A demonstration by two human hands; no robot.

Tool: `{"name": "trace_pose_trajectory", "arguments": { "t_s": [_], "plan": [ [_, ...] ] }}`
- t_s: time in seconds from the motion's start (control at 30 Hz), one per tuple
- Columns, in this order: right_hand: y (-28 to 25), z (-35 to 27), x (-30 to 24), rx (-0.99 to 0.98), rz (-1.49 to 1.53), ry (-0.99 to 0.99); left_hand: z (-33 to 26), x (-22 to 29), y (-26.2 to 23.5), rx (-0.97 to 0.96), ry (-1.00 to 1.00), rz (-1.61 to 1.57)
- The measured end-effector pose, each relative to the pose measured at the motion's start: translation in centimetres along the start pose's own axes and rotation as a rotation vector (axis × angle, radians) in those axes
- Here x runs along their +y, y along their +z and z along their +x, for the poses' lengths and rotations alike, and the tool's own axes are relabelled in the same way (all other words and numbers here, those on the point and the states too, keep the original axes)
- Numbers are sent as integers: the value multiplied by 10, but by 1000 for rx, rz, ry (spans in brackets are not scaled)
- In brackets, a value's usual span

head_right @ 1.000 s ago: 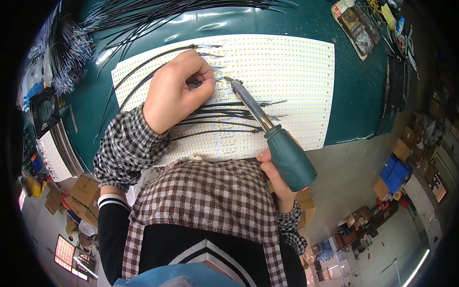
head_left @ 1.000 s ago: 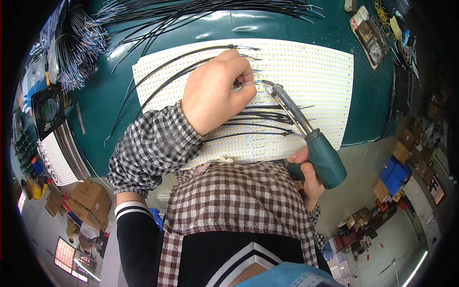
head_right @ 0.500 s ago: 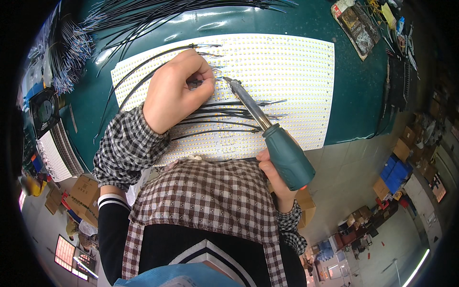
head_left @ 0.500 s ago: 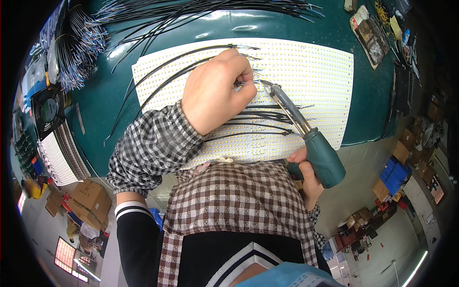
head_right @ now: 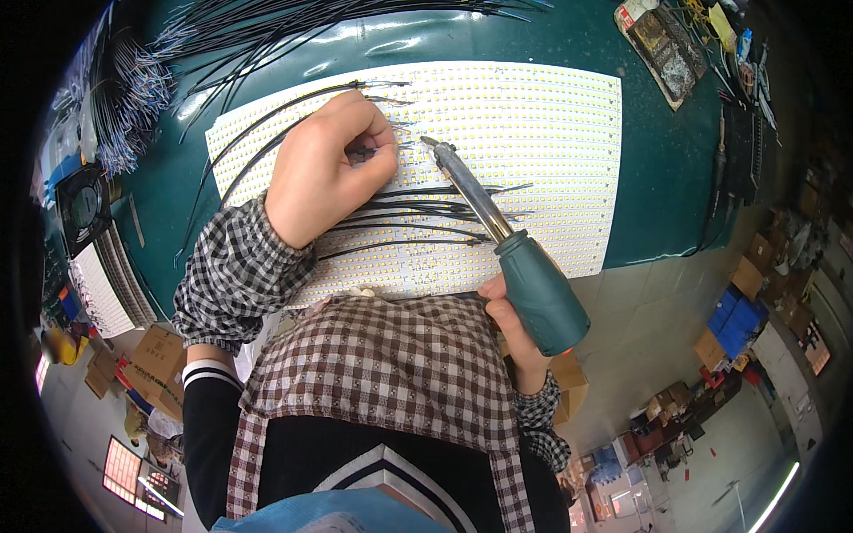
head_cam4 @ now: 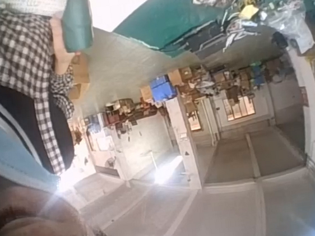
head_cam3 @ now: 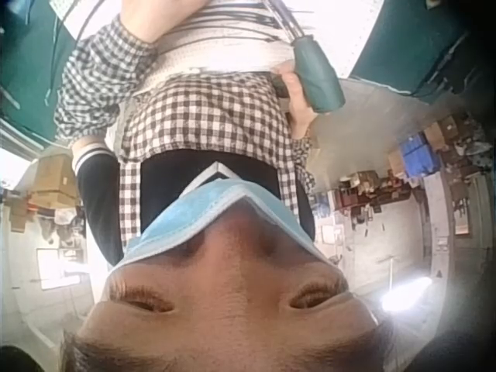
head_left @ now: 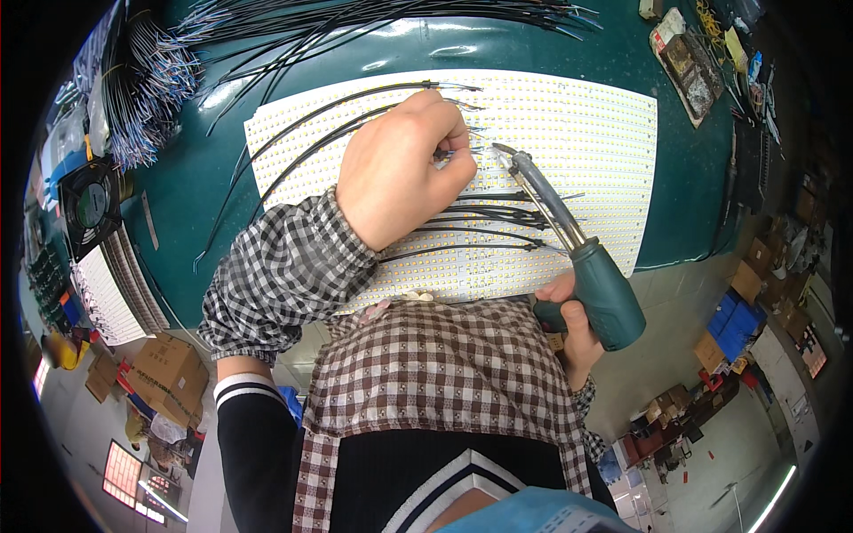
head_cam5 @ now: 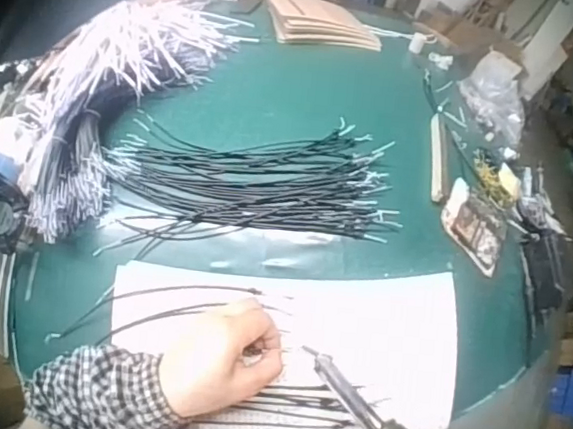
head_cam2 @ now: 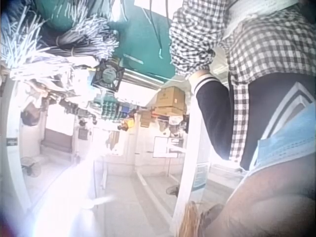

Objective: The person assembles electrical components by soldering electrical wires onto LED light strips with a soldering iron.

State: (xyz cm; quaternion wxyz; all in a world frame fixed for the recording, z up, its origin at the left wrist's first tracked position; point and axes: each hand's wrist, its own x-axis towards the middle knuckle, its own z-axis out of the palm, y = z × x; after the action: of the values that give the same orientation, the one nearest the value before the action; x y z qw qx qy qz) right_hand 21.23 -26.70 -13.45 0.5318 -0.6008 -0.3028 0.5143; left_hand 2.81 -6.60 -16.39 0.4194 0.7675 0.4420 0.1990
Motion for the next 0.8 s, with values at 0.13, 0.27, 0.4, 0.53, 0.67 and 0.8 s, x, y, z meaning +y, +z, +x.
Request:
{"name": "trace_pose_trajectory", "arguments": {
  "t_s": [0.13, 0.27, 0.4, 0.53, 0.67, 0.8],
  "plan": [
    [-11, 0, 6, -76, -124, -53, 0, 0, -1, -6, 2, 20],
    [-1, 0, -1, 46, -64, 17, 0, 2, -4, -23, -10, -35],
    [-3, 1, 0, 45, -60, 22, 3, 1, -3, -20, 40, -89],
    [-2, 0, -1, 58, -19, 26, 5, -1, -4, -34, 49, -19],
    [-2, 1, -1, 40, -18, 12, 6, -1, -4, -40, 48, -2],
    [-2, 1, 0, 30, -4, -4, 5, -2, -4, -65, 34, -53]
  ]
}}
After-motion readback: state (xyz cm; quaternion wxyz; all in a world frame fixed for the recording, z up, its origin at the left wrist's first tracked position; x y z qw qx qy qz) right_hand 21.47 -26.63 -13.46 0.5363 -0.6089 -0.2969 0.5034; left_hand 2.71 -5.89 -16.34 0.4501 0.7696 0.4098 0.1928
